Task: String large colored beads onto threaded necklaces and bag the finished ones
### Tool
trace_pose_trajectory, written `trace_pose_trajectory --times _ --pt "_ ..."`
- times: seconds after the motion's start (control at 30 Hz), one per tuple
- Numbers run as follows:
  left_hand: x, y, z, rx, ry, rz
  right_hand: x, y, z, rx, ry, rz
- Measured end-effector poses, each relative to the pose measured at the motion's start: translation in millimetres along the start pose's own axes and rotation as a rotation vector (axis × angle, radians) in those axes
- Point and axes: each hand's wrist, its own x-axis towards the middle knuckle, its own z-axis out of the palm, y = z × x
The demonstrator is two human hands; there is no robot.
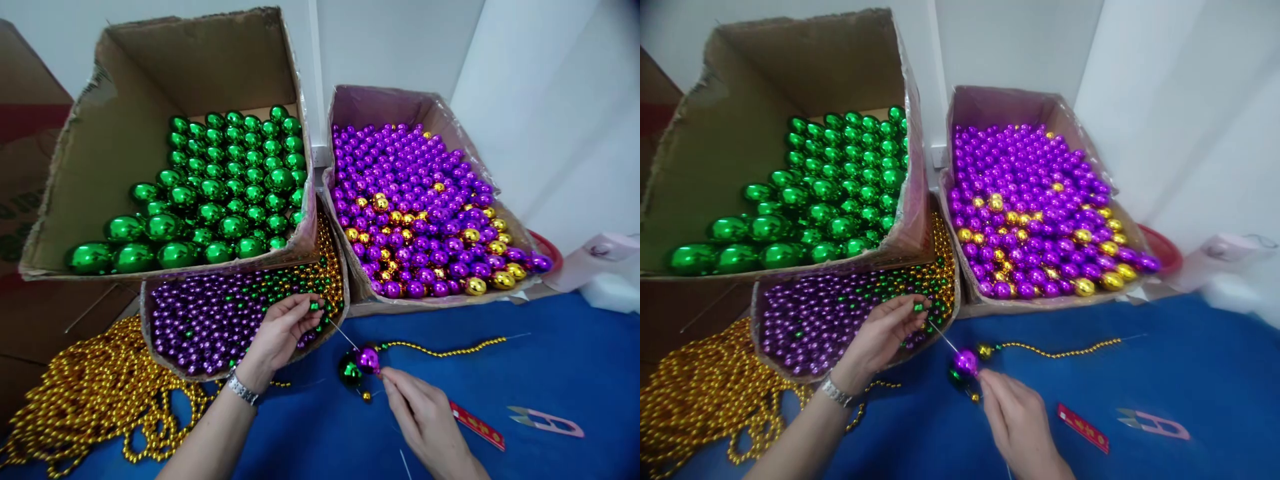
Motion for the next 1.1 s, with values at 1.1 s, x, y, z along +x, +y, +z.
trace_pose_trajectory --times 1.1 --pt "-14 3 35 0.294 -0.034 0.152 0 5 -3 -0.201 0.021 -0.045"
